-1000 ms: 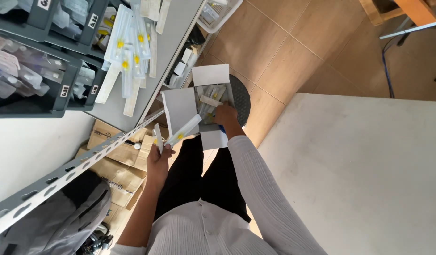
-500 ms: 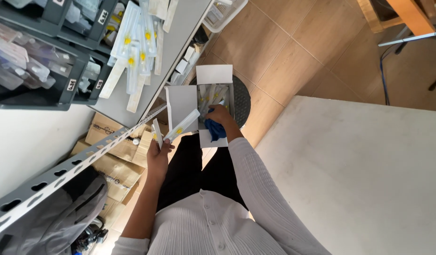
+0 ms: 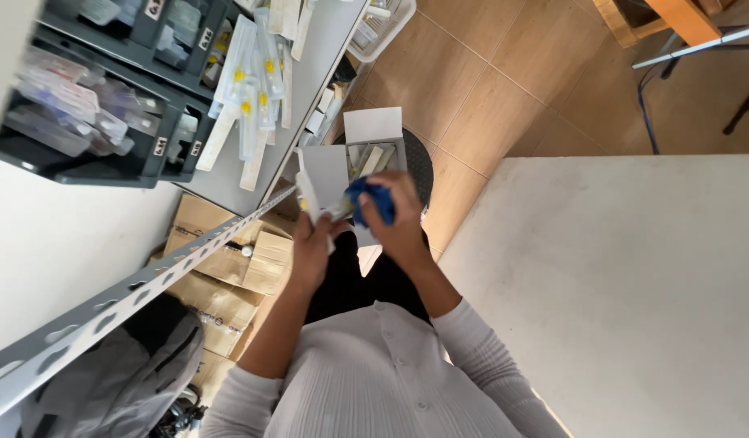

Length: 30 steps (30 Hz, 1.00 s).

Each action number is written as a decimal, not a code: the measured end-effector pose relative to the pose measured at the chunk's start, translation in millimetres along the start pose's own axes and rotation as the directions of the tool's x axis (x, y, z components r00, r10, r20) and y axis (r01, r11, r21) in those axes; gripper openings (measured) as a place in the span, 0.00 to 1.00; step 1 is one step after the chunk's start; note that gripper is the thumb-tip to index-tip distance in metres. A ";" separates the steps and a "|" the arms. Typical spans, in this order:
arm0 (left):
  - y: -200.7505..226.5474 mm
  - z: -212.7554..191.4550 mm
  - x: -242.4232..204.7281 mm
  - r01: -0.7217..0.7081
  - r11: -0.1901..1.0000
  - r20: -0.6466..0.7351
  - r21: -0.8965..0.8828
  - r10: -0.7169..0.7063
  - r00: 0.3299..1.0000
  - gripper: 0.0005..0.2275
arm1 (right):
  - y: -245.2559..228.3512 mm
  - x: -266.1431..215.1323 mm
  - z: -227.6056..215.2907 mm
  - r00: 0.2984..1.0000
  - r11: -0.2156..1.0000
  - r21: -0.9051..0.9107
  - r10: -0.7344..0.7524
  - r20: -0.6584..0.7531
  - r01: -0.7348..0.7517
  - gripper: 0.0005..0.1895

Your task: The person wipes small white rectangular items with a blue cloth, one at a time, and places them into a white box. The person repeats this process for several items taken from a nearby shelf.

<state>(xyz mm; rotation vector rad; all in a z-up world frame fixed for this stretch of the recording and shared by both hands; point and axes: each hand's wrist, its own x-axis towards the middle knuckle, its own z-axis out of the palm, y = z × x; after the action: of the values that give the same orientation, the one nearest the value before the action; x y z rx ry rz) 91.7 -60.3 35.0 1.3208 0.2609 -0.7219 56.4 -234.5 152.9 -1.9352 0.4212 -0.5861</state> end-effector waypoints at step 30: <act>92.2 35.4 -43.3 -0.211 0.973 0.166 0.093 0.194 0.967 0.13 | -60.5 14.9 -19.4 0.891 0.903 -0.158 -0.423 -0.166 0.399 0.10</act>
<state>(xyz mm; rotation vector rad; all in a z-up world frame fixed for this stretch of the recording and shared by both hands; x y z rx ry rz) 107.6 -72.8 141.0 1.3642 -0.0407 -0.6683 59.5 -231.7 218.0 -2.1047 0.1656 -1.0569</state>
